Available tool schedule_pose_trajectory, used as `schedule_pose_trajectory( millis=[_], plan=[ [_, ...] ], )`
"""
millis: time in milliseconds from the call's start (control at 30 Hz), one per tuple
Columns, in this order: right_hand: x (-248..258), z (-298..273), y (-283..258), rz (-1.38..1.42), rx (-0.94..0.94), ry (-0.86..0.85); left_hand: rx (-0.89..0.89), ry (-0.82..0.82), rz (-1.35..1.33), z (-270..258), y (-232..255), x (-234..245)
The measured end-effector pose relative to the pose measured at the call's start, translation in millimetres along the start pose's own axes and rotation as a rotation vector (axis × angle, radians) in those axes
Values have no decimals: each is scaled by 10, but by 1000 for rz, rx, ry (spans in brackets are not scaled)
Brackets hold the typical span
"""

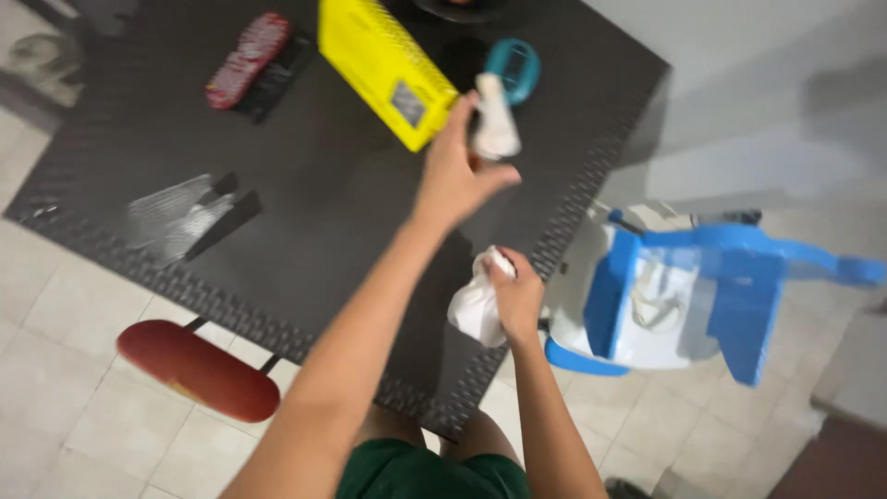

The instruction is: Cleaning a dark textured table and objects like a Bluetooth speaker using a spray bottle and a cloth.

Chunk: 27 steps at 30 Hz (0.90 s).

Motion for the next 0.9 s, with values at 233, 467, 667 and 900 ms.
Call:
schedule_pose_trajectory(
  millis=[233,467,667,900],
  plan=[
    [517,114,414,244,-137,60,14,-21,124,-107,-106,-245],
    [717,239,632,464,-207,10,487,-442,-202,-564,342,-344],
    [764,320,676,494,-225,-25,698,-552,137,-930,-8,-348],
    [737,242,767,451,-262,-45,899,-589,247,-1171,-111,-263]
  ],
)
Point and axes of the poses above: each hand's wrist, its own z-axis towards the middle knuckle, its own x-axis out of the back of the hand, y = z × x, the point moved 3 cm from there along z, towards the middle knuckle, and after that the axes turned 6 degrees about -z, right-handed, at the moved point
